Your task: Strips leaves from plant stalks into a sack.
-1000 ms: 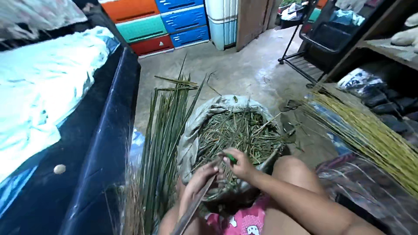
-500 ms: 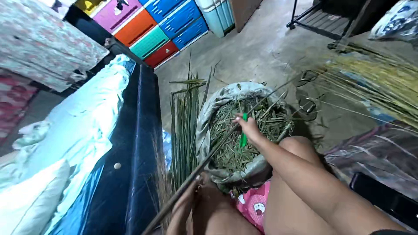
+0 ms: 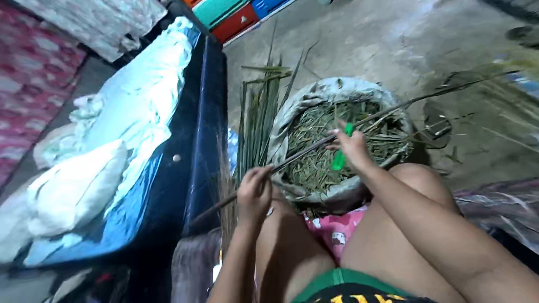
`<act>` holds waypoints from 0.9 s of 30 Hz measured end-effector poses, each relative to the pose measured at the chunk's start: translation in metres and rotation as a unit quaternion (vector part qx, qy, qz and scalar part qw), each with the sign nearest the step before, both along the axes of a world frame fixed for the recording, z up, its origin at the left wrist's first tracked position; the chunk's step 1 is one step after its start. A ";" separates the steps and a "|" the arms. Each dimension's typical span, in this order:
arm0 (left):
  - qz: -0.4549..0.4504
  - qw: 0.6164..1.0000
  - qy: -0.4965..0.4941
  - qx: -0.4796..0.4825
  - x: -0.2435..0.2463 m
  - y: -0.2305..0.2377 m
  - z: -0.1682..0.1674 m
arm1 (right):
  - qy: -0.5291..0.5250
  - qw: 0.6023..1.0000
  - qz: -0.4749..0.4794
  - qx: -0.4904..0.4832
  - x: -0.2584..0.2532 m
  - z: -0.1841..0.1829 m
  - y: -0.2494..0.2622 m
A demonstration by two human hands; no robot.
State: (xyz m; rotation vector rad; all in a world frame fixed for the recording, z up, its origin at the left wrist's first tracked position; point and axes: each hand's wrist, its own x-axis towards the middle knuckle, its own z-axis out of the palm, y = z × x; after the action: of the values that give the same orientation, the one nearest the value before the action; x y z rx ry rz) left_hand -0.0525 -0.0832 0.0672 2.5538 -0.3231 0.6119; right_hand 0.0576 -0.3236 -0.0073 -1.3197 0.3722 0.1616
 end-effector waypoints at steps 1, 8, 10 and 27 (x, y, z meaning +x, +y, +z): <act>0.041 0.999 -0.020 -0.016 -0.003 0.015 0.007 | -0.012 1.000 -0.005 0.001 0.000 0.000 -0.002; 0.275 0.956 -0.003 -0.100 -0.043 0.100 0.035 | -0.119 0.988 -0.095 -0.010 0.011 0.003 -0.025; 0.293 0.938 0.131 -0.132 -0.060 0.100 0.026 | -0.142 0.981 -0.132 -0.021 0.015 0.006 -0.035; 0.431 0.684 0.531 -0.255 -0.099 0.109 -0.083 | -0.164 0.960 -0.227 0.029 0.026 0.007 -0.058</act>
State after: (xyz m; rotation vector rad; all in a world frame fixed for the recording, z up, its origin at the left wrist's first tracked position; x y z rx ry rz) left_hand -0.1510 0.0254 -0.0157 1.9149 1.3059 -0.5317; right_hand 0.0832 -0.3813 -0.0003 -1.1464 0.3730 -0.4242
